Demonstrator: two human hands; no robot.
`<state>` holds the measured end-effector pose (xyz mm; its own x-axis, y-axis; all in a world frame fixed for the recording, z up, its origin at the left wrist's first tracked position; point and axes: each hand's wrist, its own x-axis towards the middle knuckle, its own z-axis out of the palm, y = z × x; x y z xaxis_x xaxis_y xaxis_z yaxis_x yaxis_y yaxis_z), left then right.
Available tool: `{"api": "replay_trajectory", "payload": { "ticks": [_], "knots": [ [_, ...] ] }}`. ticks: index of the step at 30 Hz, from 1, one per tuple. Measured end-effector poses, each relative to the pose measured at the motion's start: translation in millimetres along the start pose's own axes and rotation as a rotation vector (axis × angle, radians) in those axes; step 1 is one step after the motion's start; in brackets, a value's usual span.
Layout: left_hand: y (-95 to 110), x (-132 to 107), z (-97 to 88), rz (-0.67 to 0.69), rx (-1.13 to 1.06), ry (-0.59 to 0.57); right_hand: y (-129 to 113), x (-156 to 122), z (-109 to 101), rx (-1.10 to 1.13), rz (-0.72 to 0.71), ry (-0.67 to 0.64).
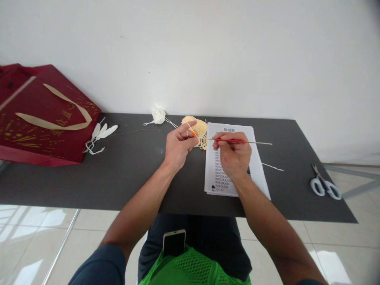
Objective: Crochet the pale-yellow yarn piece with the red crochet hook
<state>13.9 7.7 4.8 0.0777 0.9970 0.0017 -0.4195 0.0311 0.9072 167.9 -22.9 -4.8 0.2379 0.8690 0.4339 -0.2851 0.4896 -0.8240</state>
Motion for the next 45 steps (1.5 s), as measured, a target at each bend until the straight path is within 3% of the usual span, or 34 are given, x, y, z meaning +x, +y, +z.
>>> {"api": "replay_trajectory", "payload": {
  "ticks": [26,31,38,45],
  "knots": [
    [8.9,0.1,-3.9,-0.134,-0.097,-0.275,-5.1,2.8,-2.7,0.129,0.167,-0.049],
    [10.1,0.2,-4.5,-0.168,-0.118,-0.283,-5.4,4.0,-2.7,0.246,0.306,-0.054],
    [6.0,0.4,-3.0,-0.045,-0.074,-0.219,1.8,4.8,-2.6,0.404,0.531,0.055],
    [-5.7,-1.0,0.0,0.076,-0.002,-0.159,6.0,-4.6,10.1,0.344,0.521,0.135]
  ]
}}
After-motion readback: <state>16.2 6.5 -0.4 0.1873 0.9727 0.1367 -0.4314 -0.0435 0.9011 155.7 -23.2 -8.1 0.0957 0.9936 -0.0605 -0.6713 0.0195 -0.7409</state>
